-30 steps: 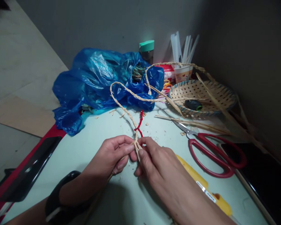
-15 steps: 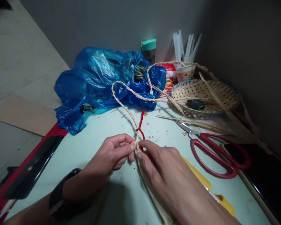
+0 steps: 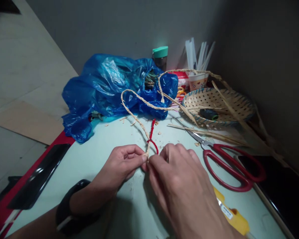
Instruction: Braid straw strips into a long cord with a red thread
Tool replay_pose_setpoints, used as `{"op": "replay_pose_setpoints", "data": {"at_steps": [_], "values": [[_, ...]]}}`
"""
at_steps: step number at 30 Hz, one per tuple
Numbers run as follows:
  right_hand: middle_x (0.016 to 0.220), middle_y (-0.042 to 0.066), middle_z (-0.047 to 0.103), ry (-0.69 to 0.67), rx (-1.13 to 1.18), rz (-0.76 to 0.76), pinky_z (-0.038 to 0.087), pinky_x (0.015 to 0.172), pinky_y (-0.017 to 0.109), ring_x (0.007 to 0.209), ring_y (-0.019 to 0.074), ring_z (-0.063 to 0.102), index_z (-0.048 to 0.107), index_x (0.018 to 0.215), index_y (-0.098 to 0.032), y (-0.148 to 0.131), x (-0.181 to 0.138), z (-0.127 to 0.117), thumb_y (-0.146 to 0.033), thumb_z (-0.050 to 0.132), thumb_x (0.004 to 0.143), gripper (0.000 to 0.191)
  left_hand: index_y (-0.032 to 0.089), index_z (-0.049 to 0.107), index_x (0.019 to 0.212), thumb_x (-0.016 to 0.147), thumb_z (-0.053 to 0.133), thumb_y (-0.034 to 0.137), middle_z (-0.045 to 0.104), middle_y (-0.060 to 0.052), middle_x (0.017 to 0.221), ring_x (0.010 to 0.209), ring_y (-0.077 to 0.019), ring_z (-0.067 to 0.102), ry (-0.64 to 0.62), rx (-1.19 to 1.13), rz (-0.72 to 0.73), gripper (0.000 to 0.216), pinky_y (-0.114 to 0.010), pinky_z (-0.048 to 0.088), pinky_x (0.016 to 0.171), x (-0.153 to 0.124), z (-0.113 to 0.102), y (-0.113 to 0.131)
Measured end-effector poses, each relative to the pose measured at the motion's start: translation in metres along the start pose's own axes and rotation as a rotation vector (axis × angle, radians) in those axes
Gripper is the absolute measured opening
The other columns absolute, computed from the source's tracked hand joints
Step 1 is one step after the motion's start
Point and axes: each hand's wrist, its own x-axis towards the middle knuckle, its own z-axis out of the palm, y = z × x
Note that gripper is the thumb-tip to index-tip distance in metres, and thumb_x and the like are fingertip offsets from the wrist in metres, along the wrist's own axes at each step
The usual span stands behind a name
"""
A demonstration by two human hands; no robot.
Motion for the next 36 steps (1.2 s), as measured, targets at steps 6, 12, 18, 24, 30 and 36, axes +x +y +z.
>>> {"op": "replay_pose_setpoints", "data": {"at_steps": [6, 12, 18, 24, 30, 36], "values": [[0.075, 0.008, 0.061, -0.022, 0.056, -0.164, 0.043, 0.054, 0.033, 0.06, 0.0202, 0.055, 0.062, 0.09, -0.015, -0.007, -0.013, 0.012, -0.003, 0.039, 0.076, 0.029, 0.015, 0.059, 0.079, 0.082, 0.057, 0.029, 0.047, 0.005, 0.042, 0.038, -0.0052, 0.037, -0.107, -0.067, -0.059, 0.015, -0.019, 0.021, 0.042, -0.001, -0.003, -0.005], [0.084, 0.005, 0.063, -0.075, 0.31, -0.048, 0.045, 0.068, 0.031, 0.077, 0.0182, 0.06, 0.062, 0.092, -0.021, -0.012, -0.005, 0.002, -0.018, 0.041, 0.091, 0.021, 0.015, 0.058, 0.082, 0.079, 0.063, 0.029, 0.046, 0.006, 0.055, 0.041, -0.0013, 0.03, -0.143, -0.201, -0.03, 0.015, -0.017, 0.017, 0.043, -0.003, -0.006, -0.001], [0.081, 0.003, 0.062, -0.057, 0.411, 0.251, 0.043, 0.063, 0.028, 0.072, 0.0163, 0.058, 0.054, 0.085, -0.021, -0.009, 0.004, -0.004, -0.03, 0.043, 0.092, 0.016, 0.013, 0.055, 0.08, 0.082, 0.059, 0.023, 0.038, 0.008, 0.05, 0.04, -0.0014, 0.025, -0.108, -0.19, 0.025, 0.01, -0.018, 0.014, 0.04, -0.005, -0.003, 0.002], [0.082, 0.004, 0.064, -0.221, 0.575, 0.374, 0.042, 0.063, 0.03, 0.069, 0.018, 0.058, 0.049, 0.087, -0.023, -0.003, 0.008, 0.0, -0.039, 0.038, 0.092, 0.021, 0.013, 0.049, 0.081, 0.085, 0.051, 0.019, 0.053, 0.002, 0.06, 0.041, -0.0012, 0.026, -0.087, -0.124, 0.057, 0.007, -0.018, 0.015, 0.04, -0.006, -0.001, 0.002], [0.071, 0.001, 0.06, -0.369, 0.874, 0.405, 0.042, 0.063, 0.027, 0.064, 0.0151, 0.055, 0.049, 0.081, -0.021, 0.002, 0.013, 0.01, -0.041, 0.037, 0.093, 0.026, 0.018, 0.043, 0.091, 0.085, 0.051, 0.021, 0.053, 0.005, 0.06, 0.042, -0.0022, 0.029, -0.109, -0.158, 0.079, 0.01, -0.017, 0.016, 0.041, -0.009, -0.001, 0.001], [0.06, -0.003, 0.045, -0.359, 1.022, 0.463, 0.024, 0.044, 0.022, 0.05, 0.0081, 0.034, 0.056, 0.074, -0.017, 0.006, 0.017, 0.014, -0.045, 0.05, 0.086, 0.032, 0.019, 0.042, 0.09, 0.085, 0.051, 0.019, 0.057, 0.003, 0.064, 0.041, -0.0015, 0.028, -0.161, -0.138, 0.06, 0.01, -0.016, 0.015, 0.04, -0.006, -0.006, 0.001]]}}
